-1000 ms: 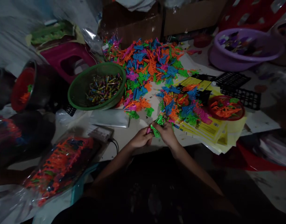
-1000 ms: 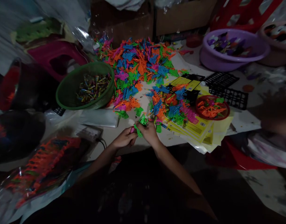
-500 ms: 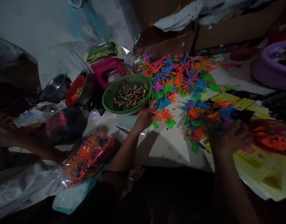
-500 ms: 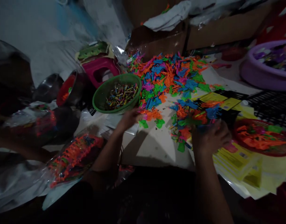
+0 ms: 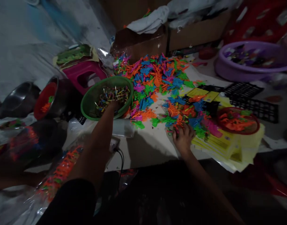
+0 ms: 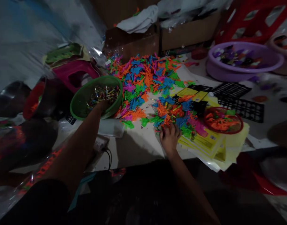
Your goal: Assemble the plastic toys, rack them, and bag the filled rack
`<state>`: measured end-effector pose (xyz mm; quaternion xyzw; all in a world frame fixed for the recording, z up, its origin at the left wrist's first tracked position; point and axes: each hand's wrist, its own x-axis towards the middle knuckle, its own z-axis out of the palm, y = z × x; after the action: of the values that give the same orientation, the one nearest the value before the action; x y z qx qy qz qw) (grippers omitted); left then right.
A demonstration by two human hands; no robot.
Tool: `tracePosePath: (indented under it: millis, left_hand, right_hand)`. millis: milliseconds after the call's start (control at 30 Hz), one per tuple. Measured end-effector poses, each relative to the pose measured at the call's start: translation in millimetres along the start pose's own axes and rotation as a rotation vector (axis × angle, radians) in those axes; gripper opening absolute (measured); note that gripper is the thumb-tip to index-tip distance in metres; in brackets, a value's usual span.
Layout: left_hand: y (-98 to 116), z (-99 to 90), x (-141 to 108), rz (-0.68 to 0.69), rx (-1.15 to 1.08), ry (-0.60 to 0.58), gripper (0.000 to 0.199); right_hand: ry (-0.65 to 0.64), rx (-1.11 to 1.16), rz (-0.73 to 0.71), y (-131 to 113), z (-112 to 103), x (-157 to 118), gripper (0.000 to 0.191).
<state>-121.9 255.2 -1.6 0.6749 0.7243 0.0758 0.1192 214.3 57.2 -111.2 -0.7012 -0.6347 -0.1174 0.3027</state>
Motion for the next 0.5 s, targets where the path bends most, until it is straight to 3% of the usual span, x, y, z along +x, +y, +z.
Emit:
tracePosePath:
  millis: [100,200,300,367,400,500]
  left_hand:
    - [3.7,-13.8,-8.0,-0.097,0.044,0.038,0.031]
    - [14.0,-39.5,-21.3,-0.207,0.064,0.225,0.040]
    - [36.8,-53.9,-48.5,-0.176,0.058,0.357,0.042]
    - [57.4,-41.1,-79.8,-0.040,0.001,0.363,0.038]
    - [67.8,-26.2,-99.3,0.066,-0.029,0.323,0.035]
    - [92.3,43.2,-164.5,0.284,-0.055,0.090,0.029]
  right_hand:
    - [0.004,0.012,0.001,-1.7,-3.1,0.0,0.029]
    - [0.015,0.050,0.006,-1.8,-2.9,-0.8,0.027]
    - [0.050,0.092,0.013,0.6,-2.5,0.0,0.026]
    - [0.085,0.118,0.012,1.7,-3.7,-0.3,0.026]
    - [0.100,0.132,0.009,1.3,-5.0,-1.6,0.025]
    - [0.095,0.203,-0.025,-6.5,-11.3,-12.2,0.023]
